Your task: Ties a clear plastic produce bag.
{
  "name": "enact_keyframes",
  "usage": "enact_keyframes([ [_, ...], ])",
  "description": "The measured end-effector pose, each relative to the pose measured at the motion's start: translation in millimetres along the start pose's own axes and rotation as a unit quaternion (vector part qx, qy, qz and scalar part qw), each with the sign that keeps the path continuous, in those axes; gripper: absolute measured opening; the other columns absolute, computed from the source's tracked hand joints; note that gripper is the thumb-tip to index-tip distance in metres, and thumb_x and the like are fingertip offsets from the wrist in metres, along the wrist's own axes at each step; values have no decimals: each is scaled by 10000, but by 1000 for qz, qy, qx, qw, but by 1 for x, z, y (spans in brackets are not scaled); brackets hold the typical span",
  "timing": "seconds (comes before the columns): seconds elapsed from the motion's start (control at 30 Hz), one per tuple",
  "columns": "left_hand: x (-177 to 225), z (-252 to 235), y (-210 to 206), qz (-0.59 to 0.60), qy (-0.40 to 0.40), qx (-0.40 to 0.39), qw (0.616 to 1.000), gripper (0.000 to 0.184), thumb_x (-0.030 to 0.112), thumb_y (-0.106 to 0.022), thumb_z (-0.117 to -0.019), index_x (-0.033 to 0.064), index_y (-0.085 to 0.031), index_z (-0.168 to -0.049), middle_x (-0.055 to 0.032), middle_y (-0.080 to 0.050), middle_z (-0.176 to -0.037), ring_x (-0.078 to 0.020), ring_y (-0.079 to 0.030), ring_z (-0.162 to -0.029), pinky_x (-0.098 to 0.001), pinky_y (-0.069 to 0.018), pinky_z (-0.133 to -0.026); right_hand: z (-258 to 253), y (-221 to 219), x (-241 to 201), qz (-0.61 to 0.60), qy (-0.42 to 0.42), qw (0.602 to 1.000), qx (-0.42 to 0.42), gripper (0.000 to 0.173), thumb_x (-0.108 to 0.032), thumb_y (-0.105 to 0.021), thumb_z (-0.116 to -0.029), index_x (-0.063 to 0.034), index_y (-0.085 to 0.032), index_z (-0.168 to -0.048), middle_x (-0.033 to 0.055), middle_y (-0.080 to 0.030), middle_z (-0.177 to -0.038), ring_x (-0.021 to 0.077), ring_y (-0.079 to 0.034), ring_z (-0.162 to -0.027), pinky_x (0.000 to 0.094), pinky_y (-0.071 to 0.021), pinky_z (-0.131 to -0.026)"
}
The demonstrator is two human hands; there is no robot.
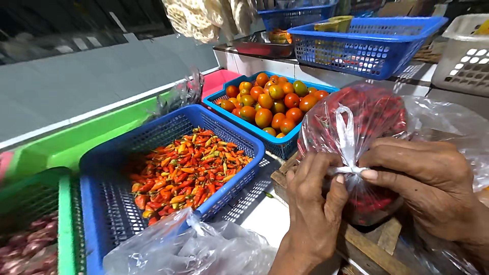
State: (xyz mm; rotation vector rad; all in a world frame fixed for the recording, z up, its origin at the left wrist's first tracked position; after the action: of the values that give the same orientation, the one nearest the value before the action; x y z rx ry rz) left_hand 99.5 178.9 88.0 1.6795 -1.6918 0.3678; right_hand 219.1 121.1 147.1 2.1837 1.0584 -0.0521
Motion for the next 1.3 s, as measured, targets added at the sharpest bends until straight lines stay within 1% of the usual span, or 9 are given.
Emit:
enact_keyframes([
  [0.17,4,-1,2,-15,-17,6,1000,267,233,-444,-1050,125,-680,-987,62,-594,-832,-53,-564,-786,-355,-454,-840,-3,-1,9,-54,-53,997,-25,175,-74,-560,-930,-79,-693,-816,-52,-632,-790,2,-601,-739,136,-502,-645],
  [0.33,-4,0,1,-9,21,-6,1000,256,197,-445,-1035,135,-676,-946,73,-607,-838,-40,-550,-749,-301,-443,-744,-4,-6,17,-83,-83,989,-85,157,-57,-561,-874,-96,-711,-849,-67,-629,-779,-1,-587,-705,133,-489,-596],
  [0.43,-8,0,0,-12,56,-27,998,265,202,-416,-1045,147,-651,-936,75,-595,-821,-47,-546,-743,-321,-447,-766,-4,-9,16,-80,-83,987,-107,132,-58,-581,-815,-101,-698,-859,-74,-590,-756,-11,-534,-643,125,-442,-528],
  [0.57,-9,-2,-2,13,65,-54,996,254,188,-416,-1043,146,-648,-946,70,-588,-803,-50,-537,-707,-295,-440,-708,-5,-11,9,-1,-55,993,-100,152,-79,-550,-882,-118,-693,-852,-80,-607,-778,-9,-570,-703,141,-471,-593],
  [0.67,-12,-3,-3,119,83,-77,986,214,98,-472,-948,102,-671,-1026,23,-632,-880,-64,-593,-713,-217,-490,-582,-4,-10,7,33,-46,995,-79,170,-99,-538,-921,-116,-695,-860,-77,-614,-792,-8,-581,-734,147,-475,-628],
  [0.8,-12,-5,-2,234,107,-88,962,428,-12,-481,-834,63,-621,-1232,-36,-663,-1051,-98,-649,-829,-233,-551,-657,-4,-5,12,4,-59,997,-52,173,-66,-538,-920,-93,-691,-844,-65,-618,-783,-17,-578,-721,126,-473,-627],
  [0.87,-13,-4,-1,250,116,-72,959,438,-27,-489,-843,69,-593,-1258,-45,-659,-1064,-104,-657,-852,-235,-558,-674,-3,-3,14,-7,-69,997,-41,170,-59,-537,-918,-96,-683,-839,-68,-614,-777,-26,-573,-708,119,-468,-617],
  [1.13,-13,-4,-1,262,111,-48,957,161,65,-488,-1009,57,-598,-1127,-47,-645,-925,-100,-647,-759,-214,-553,-628,-1,-2,19,-42,-78,996,-20,198,-54,-533,-928,-106,-688,-817,-72,-621,-767,-17,-583,-706,124,-474,-607],
  [1.3,-12,-3,2,232,106,-30,966,150,28,-498,-1010,54,-595,-1121,-43,-661,-917,-95,-653,-749,-208,-553,-624,1,-1,21,-43,-86,995,-10,201,-46,-536,-917,-108,-690,-805,-66,-631,-770,-5,-592,-703,133,-481,-603],
])
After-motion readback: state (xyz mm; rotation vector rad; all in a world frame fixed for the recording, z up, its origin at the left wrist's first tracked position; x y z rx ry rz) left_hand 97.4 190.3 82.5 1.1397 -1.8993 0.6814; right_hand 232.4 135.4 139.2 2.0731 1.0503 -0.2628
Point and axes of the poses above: each hand's wrist, its own z-axis away from the middle knuckle, its own y-axis out of the back of the hand, x = y × z, the point moved 10 cm from there along -z, towards the middle knuckle
